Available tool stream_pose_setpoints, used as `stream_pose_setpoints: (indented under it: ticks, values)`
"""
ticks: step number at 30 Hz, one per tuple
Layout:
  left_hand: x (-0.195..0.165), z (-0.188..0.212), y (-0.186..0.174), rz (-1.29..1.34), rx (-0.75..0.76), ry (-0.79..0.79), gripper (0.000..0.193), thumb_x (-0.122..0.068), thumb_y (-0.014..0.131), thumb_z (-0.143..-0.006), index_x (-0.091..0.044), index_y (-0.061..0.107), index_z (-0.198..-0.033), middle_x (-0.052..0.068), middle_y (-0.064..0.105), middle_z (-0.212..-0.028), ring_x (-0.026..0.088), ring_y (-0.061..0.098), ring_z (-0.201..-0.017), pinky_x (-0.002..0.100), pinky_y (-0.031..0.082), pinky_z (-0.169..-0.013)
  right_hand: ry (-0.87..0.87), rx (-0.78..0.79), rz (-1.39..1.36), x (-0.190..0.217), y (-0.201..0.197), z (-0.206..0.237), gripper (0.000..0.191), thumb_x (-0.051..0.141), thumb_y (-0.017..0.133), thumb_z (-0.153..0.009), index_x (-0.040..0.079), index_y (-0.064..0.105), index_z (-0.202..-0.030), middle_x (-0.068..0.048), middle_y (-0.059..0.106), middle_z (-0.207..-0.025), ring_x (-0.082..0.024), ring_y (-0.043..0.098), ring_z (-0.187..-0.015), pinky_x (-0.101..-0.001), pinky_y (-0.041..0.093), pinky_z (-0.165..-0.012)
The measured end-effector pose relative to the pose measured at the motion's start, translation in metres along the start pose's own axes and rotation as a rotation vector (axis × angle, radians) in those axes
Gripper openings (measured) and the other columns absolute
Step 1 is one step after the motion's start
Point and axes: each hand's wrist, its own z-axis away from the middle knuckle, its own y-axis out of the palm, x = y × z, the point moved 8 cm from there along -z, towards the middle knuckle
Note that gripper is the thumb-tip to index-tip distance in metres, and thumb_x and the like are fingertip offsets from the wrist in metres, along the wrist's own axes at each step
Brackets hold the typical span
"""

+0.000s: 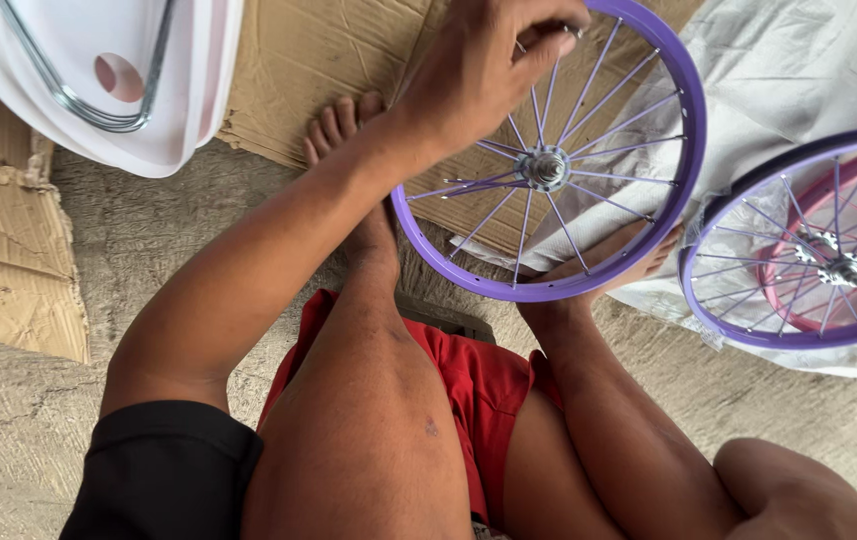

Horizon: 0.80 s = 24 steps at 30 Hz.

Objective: The person inserts and tightens spokes into a purple bicycle wheel rim while sitting on the floor. They use their hands to thread the spokes through the rim holes and secure them with nuts, occasionally rotating the wheel to access different sections.

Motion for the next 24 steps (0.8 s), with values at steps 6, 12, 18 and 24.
stream_pose_setpoints:
  ticks: [6, 12, 18, 24]
  values:
    - [-0.035, 0.021, 0.035, 0.085, 0.072, 0.096, 0.014, -0.014, 0.071, -0.105, -0.005, 0.070, -0.116, 0.008, 0.075, -0.104, 0.018, 0.075, -0.089, 0.032, 0.062, -0.080, 0.072, -0.033, -0.041, -0.016, -0.012, -0.001, 0.017, -0.004, 0.073, -0.107, -0.006, 0.064, -0.122, -0.012, 0.074, -0.112, -0.017, 0.074, -0.104, -0.0266, 0.060, -0.091]
    - [-0.061, 0.036, 0.055, 0.120, 0.105, 0.070, 0.015, -0.014, 0.074, -0.100, -0.003, 0.070, -0.111, 0.009, 0.074, -0.098, 0.023, 0.075, -0.084, 0.035, 0.060, -0.072, 0.513, -0.044, -0.348, -0.120, -0.009, 0.045, 0.017, -0.004, 0.074, -0.107, -0.007, 0.065, -0.122, -0.012, 0.074, -0.112, -0.016, 0.074, -0.104, -0.0254, 0.060, -0.091]
    - [-0.066, 0.038, 0.046, 0.064, 0.103, 0.077, 0.015, -0.016, 0.075, -0.099, -0.003, 0.069, -0.104, 0.008, 0.073, -0.092, 0.025, 0.075, -0.080, 0.036, 0.059, -0.065, 0.638, -0.001, -0.612, -0.163, 0.016, 0.082, 0.019, 0.002, 0.077, -0.103, -0.007, 0.067, -0.117, -0.012, 0.075, -0.108, -0.015, 0.072, -0.102, -0.0275, 0.060, -0.093]
    - [-0.064, 0.039, 0.055, -0.115, 0.149, 0.235, 0.019, -0.019, 0.076, -0.099, -0.005, 0.066, -0.090, 0.006, 0.068, -0.080, 0.022, 0.071, -0.072, 0.036, 0.055, -0.058, 0.681, 0.120, -0.981, -0.175, 0.037, 0.081, 0.017, 0.002, 0.071, -0.100, -0.008, 0.069, -0.114, -0.017, 0.075, -0.105, -0.021, 0.077, -0.099, -0.0312, 0.065, -0.091]
